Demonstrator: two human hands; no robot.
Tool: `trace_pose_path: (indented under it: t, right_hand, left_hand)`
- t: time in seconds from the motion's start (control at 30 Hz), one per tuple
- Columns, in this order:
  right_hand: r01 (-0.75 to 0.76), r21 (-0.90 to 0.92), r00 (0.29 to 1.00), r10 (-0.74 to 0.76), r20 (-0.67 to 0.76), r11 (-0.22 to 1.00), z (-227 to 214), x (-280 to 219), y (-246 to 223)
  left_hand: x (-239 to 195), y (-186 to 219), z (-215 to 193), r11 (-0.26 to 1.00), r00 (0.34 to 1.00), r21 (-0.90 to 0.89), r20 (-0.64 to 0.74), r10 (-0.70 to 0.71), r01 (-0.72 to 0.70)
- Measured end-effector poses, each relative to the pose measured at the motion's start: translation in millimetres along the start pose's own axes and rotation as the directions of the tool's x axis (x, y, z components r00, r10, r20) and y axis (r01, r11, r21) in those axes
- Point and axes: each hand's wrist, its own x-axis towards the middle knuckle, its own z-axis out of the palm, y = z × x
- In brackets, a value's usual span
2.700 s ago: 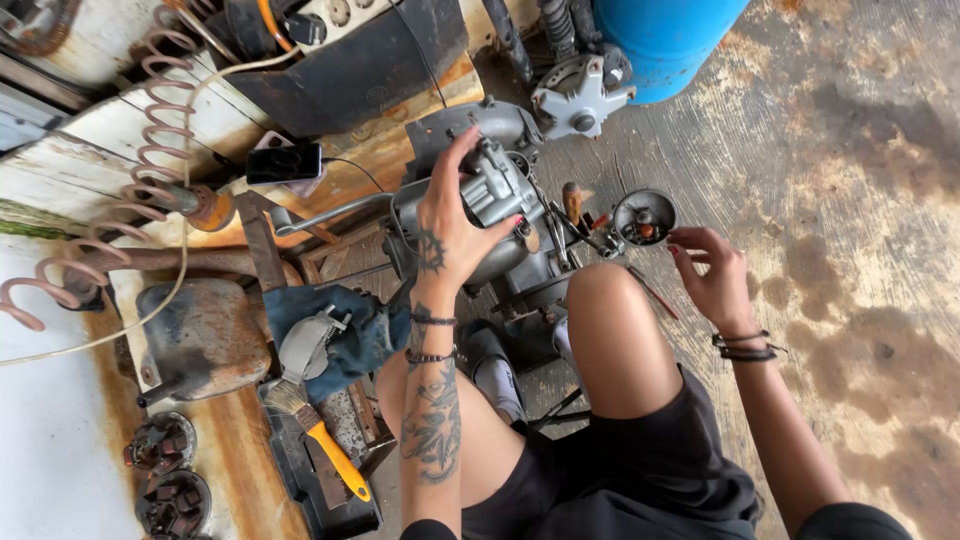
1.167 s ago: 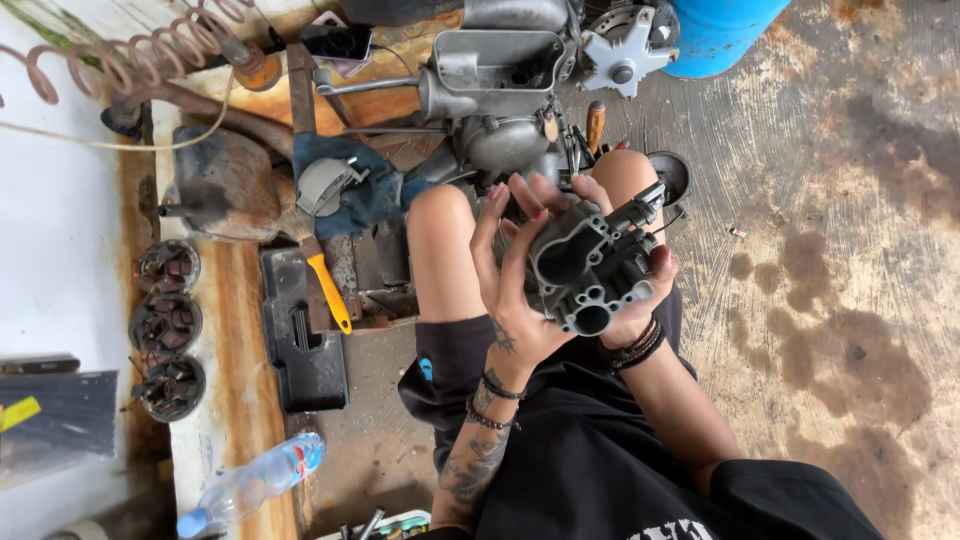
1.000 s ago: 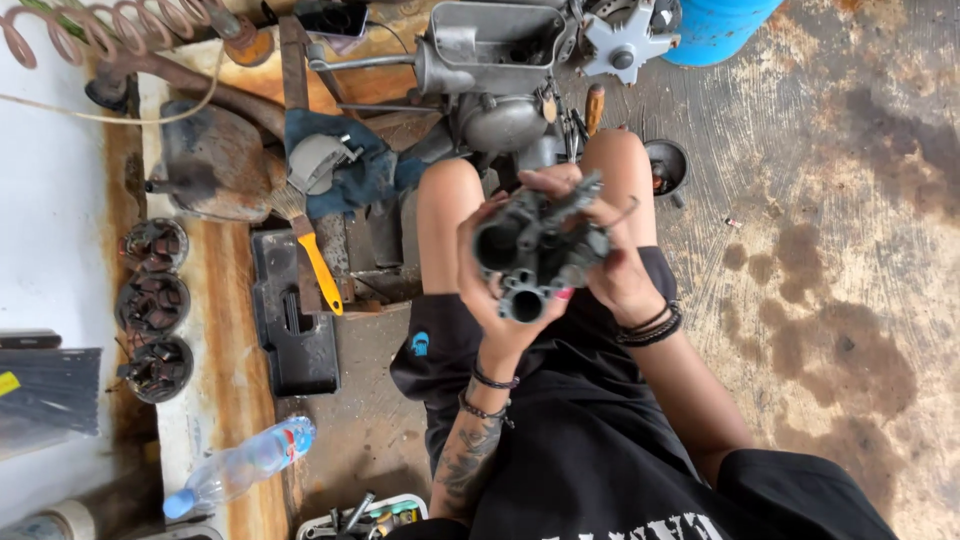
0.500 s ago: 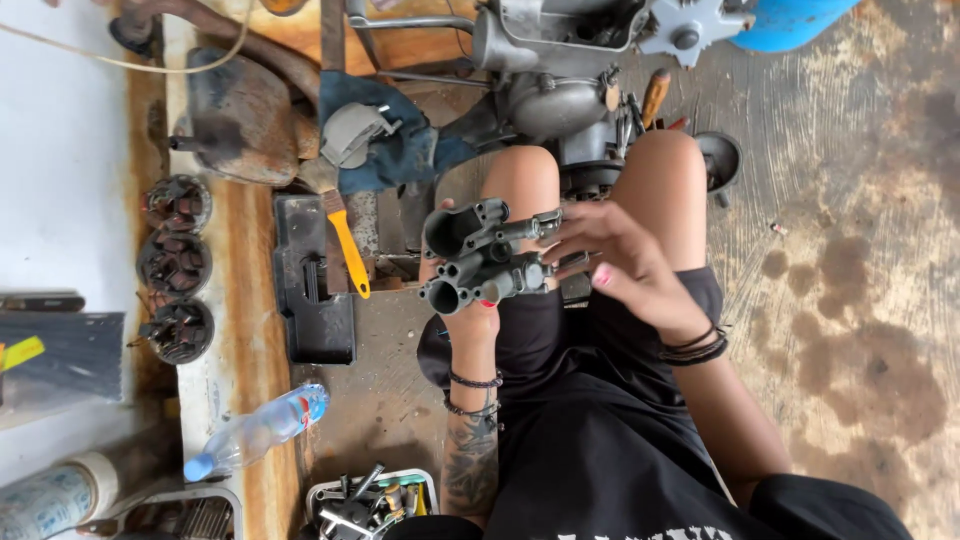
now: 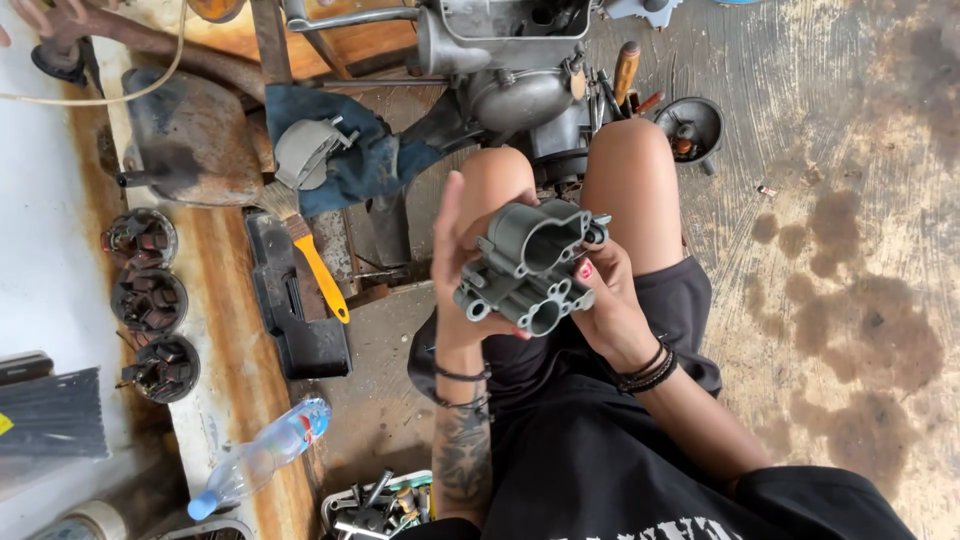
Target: Cleaning and disassembling a motorcycle carburetor using a brush and screwdriver
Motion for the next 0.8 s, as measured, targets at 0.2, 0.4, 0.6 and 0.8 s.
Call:
trace_pose_path:
  t: [0.2, 0.4, 0.6, 0.8]
  right_hand:
    - [0.034, -0.113, 0.995, -0.044, -0.084, 0.993, -6, -4, -4]
    - [-0.116, -0.432, 0.938, 0.242, 0.248, 0.894, 1, 27, -75]
    - [-0.038, -0.6, 0.959, -0.14, -0.248, 0.799, -105, 55, -88]
    - [-0.056, -0.579, 0.98, -0.067, -0.19, 0.814, -90, 57, -57]
  left_hand:
    - [2, -43, 9, 1.0, 1.0, -0.001, -0.015, -0.003, 0.003]
    - [9, -61, -9, 0.997, 0.999, -0.056, 0.007, -0.047, 0.048]
    - [6, -54, -35, 0.998, 0.999, -0.049, -0.003, -0.044, 0.044]
    - [-15, -31, -56, 0.983, 0.985, 0.173, -0.151, 0.081, -0.054]
